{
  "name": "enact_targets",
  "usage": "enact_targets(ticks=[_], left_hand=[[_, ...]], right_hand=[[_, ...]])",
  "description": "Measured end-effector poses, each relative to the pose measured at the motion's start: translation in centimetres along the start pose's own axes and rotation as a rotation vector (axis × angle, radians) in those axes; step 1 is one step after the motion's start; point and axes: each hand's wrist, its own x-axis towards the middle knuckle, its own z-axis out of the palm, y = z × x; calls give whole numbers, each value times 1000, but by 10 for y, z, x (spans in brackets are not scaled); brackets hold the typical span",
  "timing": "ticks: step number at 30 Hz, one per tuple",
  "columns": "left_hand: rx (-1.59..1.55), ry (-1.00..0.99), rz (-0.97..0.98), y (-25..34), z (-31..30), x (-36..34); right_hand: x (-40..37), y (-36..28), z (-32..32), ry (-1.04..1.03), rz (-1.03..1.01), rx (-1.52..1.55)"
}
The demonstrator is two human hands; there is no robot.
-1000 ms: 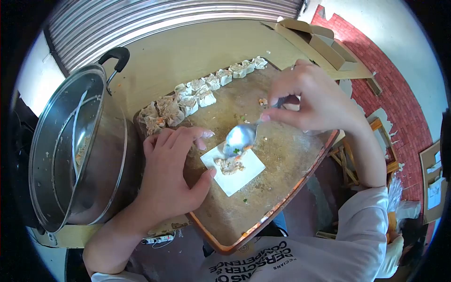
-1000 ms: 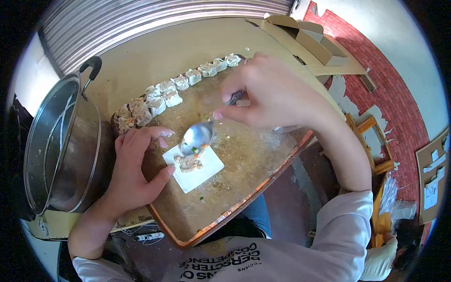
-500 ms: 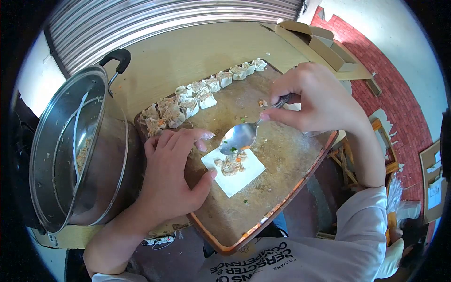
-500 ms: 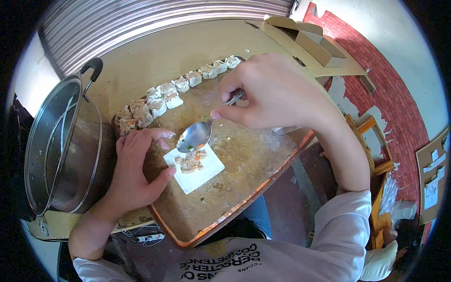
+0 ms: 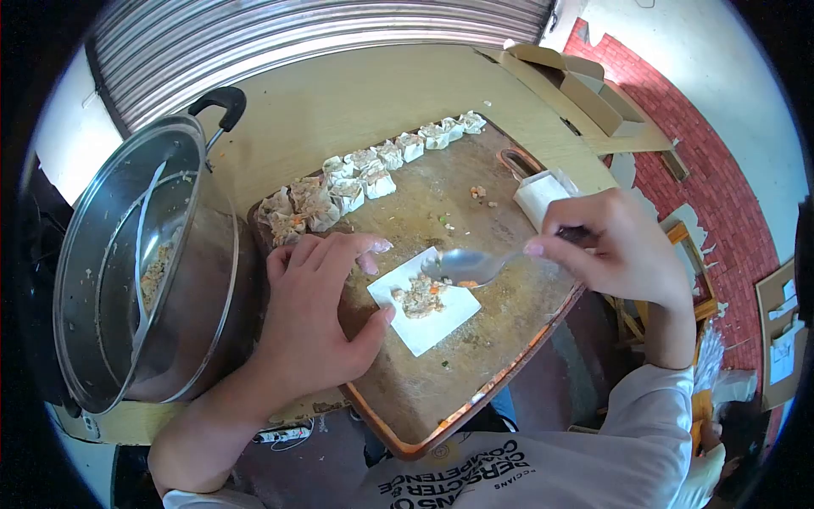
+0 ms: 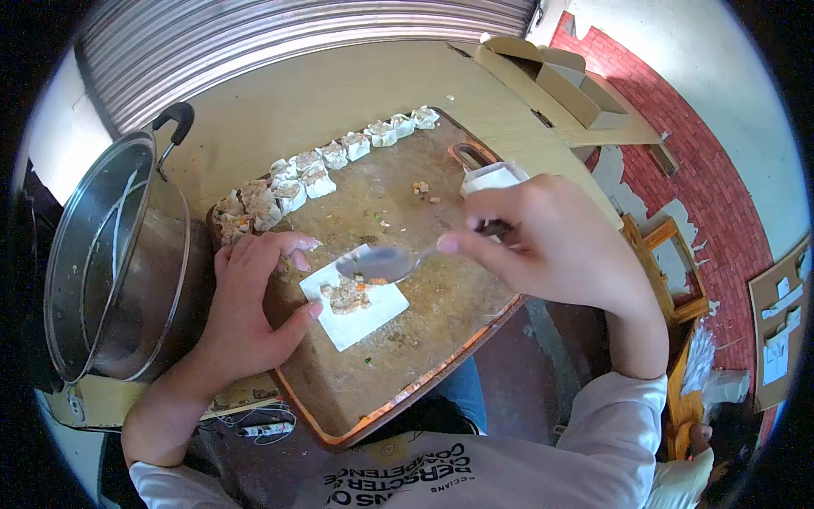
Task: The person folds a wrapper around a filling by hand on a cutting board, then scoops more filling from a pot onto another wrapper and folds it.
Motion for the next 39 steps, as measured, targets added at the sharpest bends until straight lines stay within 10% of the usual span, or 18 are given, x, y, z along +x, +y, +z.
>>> enact_targets(ticks=[6,15,26,39], left_hand=[[-53,81,1,3,6,1],[-67,223,17,-3,13,-1],[-126,238,0,-2,16,-1],[-127,245,7,-2,18,-2]], right_hand=[[52,-28,-38,528,-193,259],[233,-139,-23,886,-918,-383],[269,-192,8,319,-985,-654],[278,-188,14,256,-889,-507]])
